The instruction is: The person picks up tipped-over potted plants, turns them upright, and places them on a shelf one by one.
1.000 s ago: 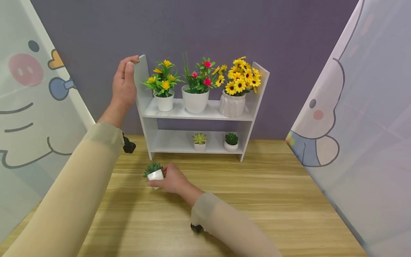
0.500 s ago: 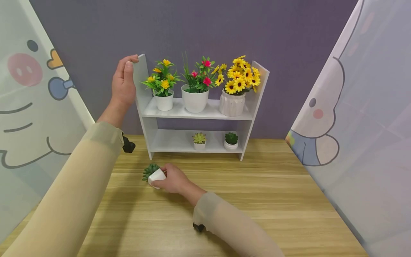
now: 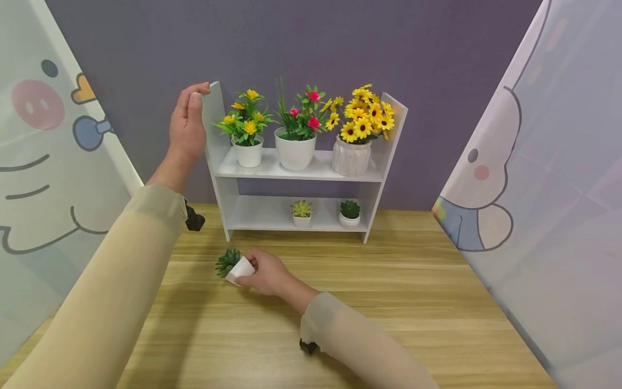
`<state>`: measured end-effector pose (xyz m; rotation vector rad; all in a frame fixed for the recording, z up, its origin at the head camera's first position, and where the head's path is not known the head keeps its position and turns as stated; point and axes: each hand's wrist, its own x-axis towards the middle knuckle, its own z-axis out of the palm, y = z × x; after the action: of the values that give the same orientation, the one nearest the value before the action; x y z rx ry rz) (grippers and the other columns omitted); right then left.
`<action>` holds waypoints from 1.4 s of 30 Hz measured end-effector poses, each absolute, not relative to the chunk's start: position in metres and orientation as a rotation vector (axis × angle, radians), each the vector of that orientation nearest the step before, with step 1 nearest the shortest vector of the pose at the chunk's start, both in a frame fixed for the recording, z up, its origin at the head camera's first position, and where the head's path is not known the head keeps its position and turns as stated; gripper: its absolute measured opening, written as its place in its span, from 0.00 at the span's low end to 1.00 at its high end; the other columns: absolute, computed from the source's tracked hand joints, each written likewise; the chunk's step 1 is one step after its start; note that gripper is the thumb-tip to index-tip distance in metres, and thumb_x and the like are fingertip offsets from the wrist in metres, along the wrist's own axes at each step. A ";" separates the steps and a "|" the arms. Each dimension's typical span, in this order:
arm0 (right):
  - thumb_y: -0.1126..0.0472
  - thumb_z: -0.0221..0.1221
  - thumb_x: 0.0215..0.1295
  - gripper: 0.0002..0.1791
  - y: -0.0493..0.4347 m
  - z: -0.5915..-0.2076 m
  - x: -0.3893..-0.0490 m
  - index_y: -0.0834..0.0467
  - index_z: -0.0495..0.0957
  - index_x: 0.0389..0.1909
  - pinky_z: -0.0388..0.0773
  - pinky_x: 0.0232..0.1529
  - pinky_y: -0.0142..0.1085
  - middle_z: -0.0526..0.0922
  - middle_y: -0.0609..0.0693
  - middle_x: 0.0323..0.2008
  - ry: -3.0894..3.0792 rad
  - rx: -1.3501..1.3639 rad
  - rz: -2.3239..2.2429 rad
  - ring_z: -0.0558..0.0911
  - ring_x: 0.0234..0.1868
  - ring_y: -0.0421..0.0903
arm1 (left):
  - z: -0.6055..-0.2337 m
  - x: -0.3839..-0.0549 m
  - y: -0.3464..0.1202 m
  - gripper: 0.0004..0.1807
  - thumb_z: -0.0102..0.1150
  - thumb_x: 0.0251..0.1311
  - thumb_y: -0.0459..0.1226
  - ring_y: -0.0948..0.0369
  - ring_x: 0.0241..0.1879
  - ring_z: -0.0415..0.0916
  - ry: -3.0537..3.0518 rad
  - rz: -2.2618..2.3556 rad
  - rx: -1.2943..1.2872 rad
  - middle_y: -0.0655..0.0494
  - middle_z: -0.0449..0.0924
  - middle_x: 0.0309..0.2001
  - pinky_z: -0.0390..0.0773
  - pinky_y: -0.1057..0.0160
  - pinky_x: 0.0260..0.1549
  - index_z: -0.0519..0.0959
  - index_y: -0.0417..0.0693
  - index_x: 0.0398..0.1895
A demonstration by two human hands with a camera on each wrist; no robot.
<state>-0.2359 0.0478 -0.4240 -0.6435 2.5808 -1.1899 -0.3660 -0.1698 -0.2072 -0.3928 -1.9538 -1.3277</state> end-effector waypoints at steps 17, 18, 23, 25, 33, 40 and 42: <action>0.62 0.75 0.66 0.27 0.063 -0.427 -0.237 0.62 0.75 0.61 0.85 0.56 0.42 0.84 0.53 0.55 2.446 -0.657 -1.270 0.83 0.50 0.45 | -0.207 -0.364 -0.170 0.25 0.37 0.89 0.55 0.70 0.82 0.63 -1.982 -1.322 -0.356 0.69 0.69 0.82 0.60 0.63 0.82 0.73 0.58 0.75; 0.62 0.75 0.65 0.27 0.064 -0.427 -0.237 0.62 0.75 0.61 0.85 0.56 0.42 0.84 0.53 0.55 2.443 -0.658 -1.271 0.83 0.50 0.45 | -0.207 -0.364 -0.170 0.25 0.37 0.89 0.55 0.70 0.82 0.63 -1.981 -1.323 -0.357 0.69 0.69 0.82 0.60 0.63 0.82 0.73 0.58 0.75; 0.63 0.74 0.65 0.28 0.067 -0.428 -0.237 0.61 0.74 0.61 0.84 0.56 0.42 0.83 0.55 0.56 2.442 -0.668 -1.262 0.82 0.51 0.45 | -0.207 -0.364 -0.170 0.25 0.37 0.89 0.54 0.70 0.82 0.62 -1.974 -1.331 -0.366 0.69 0.68 0.82 0.60 0.64 0.82 0.73 0.57 0.75; 0.63 0.74 0.65 0.28 0.068 -0.428 -0.236 0.61 0.74 0.62 0.84 0.56 0.42 0.83 0.55 0.56 2.448 -0.669 -1.252 0.82 0.51 0.45 | -0.207 -0.364 -0.170 0.25 0.37 0.89 0.54 0.70 0.82 0.63 -1.971 -1.331 -0.366 0.69 0.69 0.82 0.60 0.64 0.82 0.73 0.56 0.75; 0.62 0.74 0.64 0.29 0.070 -0.430 -0.237 0.61 0.75 0.62 0.81 0.45 0.35 0.83 0.54 0.55 2.476 -0.659 -1.223 0.81 0.49 0.43 | -0.207 -0.364 -0.169 0.25 0.37 0.89 0.54 0.69 0.82 0.63 -1.967 -1.330 -0.374 0.68 0.68 0.82 0.60 0.64 0.82 0.73 0.55 0.75; 0.64 0.75 0.64 0.25 0.075 -0.433 -0.241 0.60 0.75 0.58 0.79 0.43 0.32 0.83 0.52 0.48 2.437 -0.652 -1.237 0.80 0.43 0.42 | -0.207 -0.365 -0.169 0.25 0.37 0.89 0.54 0.69 0.82 0.63 -1.969 -1.326 -0.374 0.66 0.69 0.81 0.60 0.63 0.82 0.73 0.55 0.75; 0.63 0.76 0.64 0.25 0.076 -0.434 -0.242 0.60 0.75 0.58 0.79 0.42 0.32 0.83 0.51 0.47 2.433 -0.654 -1.232 0.80 0.42 0.41 | -0.207 -0.365 -0.169 0.25 0.37 0.89 0.54 0.69 0.82 0.63 -1.969 -1.326 -0.372 0.66 0.69 0.82 0.60 0.64 0.82 0.73 0.56 0.75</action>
<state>-0.2419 0.0762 -0.4336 -0.6536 2.4334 -1.2324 -0.3646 -0.1691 -0.2071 -0.3722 -1.9693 -1.3257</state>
